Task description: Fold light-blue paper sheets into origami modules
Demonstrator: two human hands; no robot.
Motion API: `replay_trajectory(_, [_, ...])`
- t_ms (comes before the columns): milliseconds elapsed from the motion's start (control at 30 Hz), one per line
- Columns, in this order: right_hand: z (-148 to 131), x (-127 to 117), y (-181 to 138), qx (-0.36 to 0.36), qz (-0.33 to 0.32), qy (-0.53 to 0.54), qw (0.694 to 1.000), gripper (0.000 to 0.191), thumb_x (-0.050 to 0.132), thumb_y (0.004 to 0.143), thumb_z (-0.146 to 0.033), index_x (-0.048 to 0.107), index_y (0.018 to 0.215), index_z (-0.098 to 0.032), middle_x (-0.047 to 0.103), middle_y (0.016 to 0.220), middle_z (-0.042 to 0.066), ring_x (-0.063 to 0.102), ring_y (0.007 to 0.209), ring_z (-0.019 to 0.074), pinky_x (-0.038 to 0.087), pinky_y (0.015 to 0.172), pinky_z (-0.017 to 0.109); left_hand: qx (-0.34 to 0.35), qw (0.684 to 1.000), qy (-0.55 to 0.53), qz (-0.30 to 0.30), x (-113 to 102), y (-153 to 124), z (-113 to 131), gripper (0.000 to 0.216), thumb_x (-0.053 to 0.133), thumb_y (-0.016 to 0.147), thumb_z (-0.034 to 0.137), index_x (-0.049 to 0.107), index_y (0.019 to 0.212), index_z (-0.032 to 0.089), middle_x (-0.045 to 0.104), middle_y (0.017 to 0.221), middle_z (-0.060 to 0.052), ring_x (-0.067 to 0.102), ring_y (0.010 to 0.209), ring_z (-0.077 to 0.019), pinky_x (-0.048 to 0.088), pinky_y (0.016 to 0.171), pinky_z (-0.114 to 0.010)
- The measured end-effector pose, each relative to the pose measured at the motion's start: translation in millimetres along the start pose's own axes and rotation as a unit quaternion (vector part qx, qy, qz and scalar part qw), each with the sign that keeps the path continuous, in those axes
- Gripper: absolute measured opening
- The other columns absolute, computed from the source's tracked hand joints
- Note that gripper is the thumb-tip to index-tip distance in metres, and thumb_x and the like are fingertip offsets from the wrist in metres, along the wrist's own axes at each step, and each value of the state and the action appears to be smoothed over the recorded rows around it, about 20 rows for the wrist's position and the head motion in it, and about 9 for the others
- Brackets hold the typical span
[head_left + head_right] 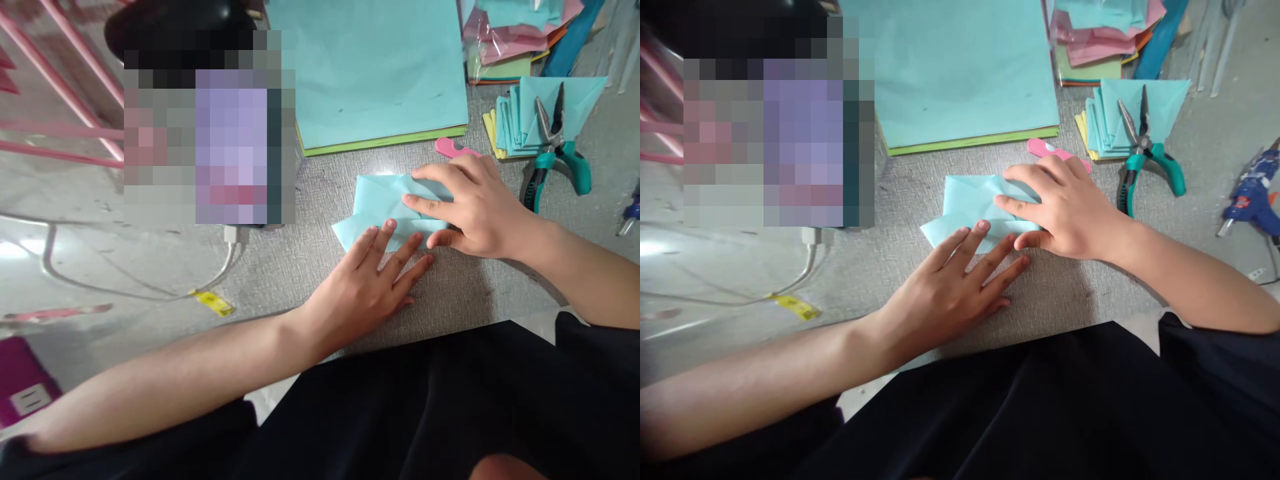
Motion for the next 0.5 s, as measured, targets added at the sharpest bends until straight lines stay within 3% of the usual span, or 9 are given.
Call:
replay_trajectory(133, [3.9,-3.0,11.5,0.037,-0.02,0.011,0.999,0.071,0.044,0.112,-0.079,0.059,0.166,-0.035,0.059,0.154,0.012,0.055,0.141,0.0428,0.045,0.116,0.069,0.004,1.0,0.011,0.011,0.9,-0.6,-0.5,0.069,0.073,0.11,0.05,0.056,0.171,0.022,0.057,0.176,-0.017,0.065,0.154,-0.0469,0.059,0.125,-0.059])
replay_trajectory(233, [3.3,-2.8,13.2,0.048,-0.024,0.009,0.999,0.075,0.047,0.111,-0.079,0.055,0.17,-0.033,0.058,0.154,0.015,0.055,0.141,0.0446,0.044,0.117,0.07,-0.022,1.0,-0.014,0.016,1.5,-2.1,-0.1,0.076,0.08,0.104,0.049,0.054,0.172,0.027,0.055,0.178,-0.016,0.062,0.155,-0.0523,0.054,0.127,-0.07])
replay_trajectory(333, [0.3,0.2,10.8,0.059,-0.02,-0.001,0.998,0.075,0.054,0.111,-0.073,0.051,0.172,-0.031,0.057,0.156,0.018,0.052,0.143,0.0479,0.041,0.117,0.072,-0.058,0.997,-0.036,0.02,1.8,-3.6,0.7,0.089,0.087,0.098,0.051,0.048,0.175,0.031,0.051,0.18,-0.017,0.056,0.157,-0.0581,0.048,0.128,-0.08])
replay_trajectory(500, [-2.9,0.6,6.1,0.084,-0.014,-0.018,0.996,0.07,0.061,0.11,-0.062,0.051,0.172,-0.031,0.057,0.158,0.019,0.052,0.141,0.0481,0.04,0.116,0.071,-0.072,0.997,-0.034,0.003,1.8,-3.5,-0.1,0.092,0.085,0.098,0.057,0.043,0.177,0.037,0.047,0.182,-0.02,0.052,0.16,-0.0601,0.048,0.123,-0.083])
Point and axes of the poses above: each hand's wrist, its own y-axis towards the middle knuckle, its own x-axis out of the palm, z = x × y, the point moved 2 cm from there along y, towards the middle knuckle
